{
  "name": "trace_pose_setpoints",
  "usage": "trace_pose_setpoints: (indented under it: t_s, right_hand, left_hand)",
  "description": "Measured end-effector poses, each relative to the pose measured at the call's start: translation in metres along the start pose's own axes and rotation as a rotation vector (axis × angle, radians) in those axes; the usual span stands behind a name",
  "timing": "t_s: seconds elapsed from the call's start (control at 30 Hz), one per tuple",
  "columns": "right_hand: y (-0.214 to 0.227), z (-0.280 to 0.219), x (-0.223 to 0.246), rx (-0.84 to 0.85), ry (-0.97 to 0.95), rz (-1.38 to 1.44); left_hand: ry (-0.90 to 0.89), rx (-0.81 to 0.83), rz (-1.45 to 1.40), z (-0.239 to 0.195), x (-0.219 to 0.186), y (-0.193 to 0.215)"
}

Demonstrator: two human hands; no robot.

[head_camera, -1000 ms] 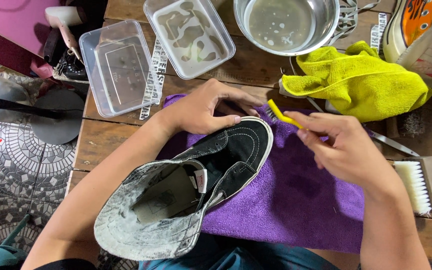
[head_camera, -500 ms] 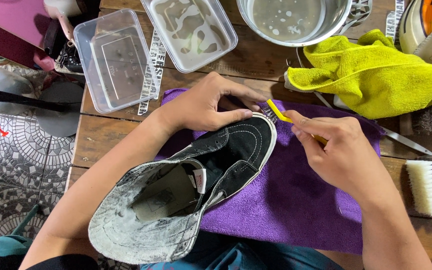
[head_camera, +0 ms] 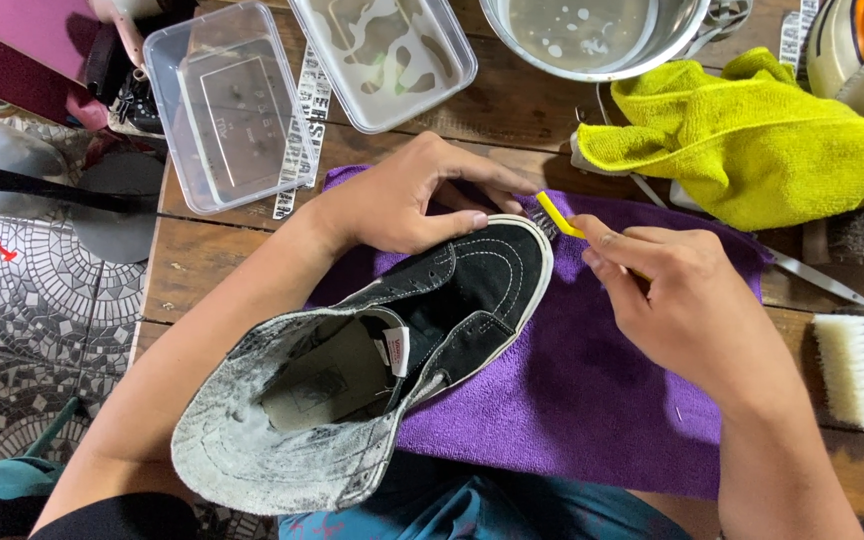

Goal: The person scrubs the white rubber toe cap of a black sneaker with a wooden toothbrush, then switches to a yellow toothbrush to continue scrubbing the same area. The person finishes by wiping the shoe with a yellow cloth.

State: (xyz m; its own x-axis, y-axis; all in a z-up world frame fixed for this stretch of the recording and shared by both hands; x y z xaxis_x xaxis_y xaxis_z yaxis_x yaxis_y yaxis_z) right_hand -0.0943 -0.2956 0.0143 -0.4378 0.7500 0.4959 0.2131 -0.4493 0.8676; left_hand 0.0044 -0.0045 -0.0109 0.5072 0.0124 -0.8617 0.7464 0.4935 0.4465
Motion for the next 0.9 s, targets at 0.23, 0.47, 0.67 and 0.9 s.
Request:
trace_pose_setpoints:
  t_s: [0.23,0.47,0.67,0.9]
  right_hand:
    - [0.007,-0.004,-0.001,0.129,-0.012,0.135]
    - [0.011,-0.006,0.002,0.066,-0.024,0.103]
    - [0.010,-0.007,0.007,0.054,-0.059,0.098]
    - [0.004,0.001,0.015,-0.025,-0.003,0.035]
  left_hand:
    - [0.007,0.008,0.017,0.000,-0.003,-0.001]
    - [0.016,-0.005,0.000,-0.001,0.000,-0.001]
    - [0.022,-0.003,-0.030,-0.001,0.000,-0.002]
    - [0.015,-0.009,0.005,-0.001,0.002,-0.003]
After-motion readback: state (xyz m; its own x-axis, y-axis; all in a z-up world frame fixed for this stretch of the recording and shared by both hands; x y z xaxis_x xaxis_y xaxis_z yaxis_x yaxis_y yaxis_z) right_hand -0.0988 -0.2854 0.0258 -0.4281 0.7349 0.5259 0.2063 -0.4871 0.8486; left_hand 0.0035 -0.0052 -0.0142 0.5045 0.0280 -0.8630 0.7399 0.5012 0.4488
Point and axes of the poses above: each hand's wrist, its own z-axis towards the middle knuckle, its own y-axis out of the back of the hand, x = y × z, the point moved 1 cm from there along z, towards the middle knuckle, and after that the axes turned 5 degrees about x, right-handed, at the moved point
